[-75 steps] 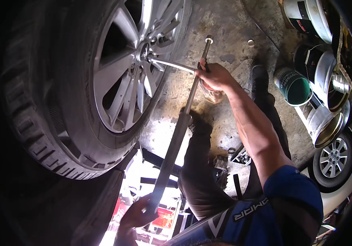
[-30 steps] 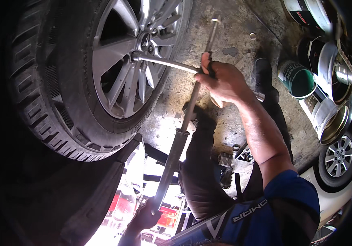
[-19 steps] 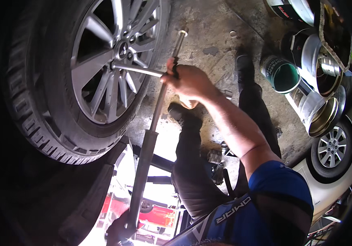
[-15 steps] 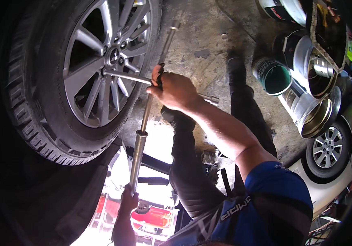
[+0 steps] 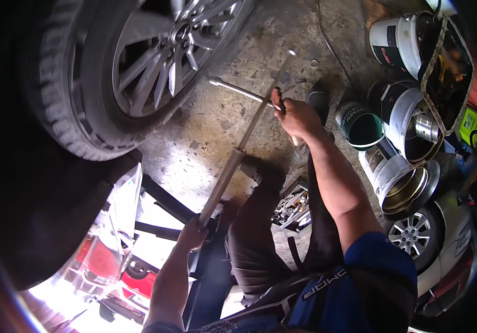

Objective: Loosening lug nuts and preparing to lift the vehicle to remove a wheel.

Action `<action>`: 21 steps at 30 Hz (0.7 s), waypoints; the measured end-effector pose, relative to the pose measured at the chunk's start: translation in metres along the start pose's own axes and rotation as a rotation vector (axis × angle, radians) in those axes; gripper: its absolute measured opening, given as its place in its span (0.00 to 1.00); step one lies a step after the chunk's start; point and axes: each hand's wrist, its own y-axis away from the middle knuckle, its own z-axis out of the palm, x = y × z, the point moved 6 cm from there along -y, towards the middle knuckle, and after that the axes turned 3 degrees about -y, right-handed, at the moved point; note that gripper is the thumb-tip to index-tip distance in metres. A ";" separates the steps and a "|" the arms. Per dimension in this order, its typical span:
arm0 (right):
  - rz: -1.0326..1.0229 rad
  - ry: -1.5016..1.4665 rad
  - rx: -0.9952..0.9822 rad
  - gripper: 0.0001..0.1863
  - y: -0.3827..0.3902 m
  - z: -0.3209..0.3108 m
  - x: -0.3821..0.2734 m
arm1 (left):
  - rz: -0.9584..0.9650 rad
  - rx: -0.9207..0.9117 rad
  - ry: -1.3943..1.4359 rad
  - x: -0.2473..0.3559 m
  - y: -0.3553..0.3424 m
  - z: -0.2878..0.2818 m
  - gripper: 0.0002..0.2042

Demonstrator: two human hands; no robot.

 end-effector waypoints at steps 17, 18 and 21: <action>-0.123 0.087 0.071 0.13 -0.015 0.136 0.046 | -0.006 0.012 0.044 -0.028 -0.153 0.112 0.24; -0.058 0.129 0.023 0.13 -0.011 0.139 0.044 | -0.008 0.022 0.106 -0.026 -0.161 0.107 0.22; 0.004 -0.101 -0.188 0.11 0.012 0.144 0.024 | -0.166 0.094 0.066 -0.018 -0.162 0.093 0.25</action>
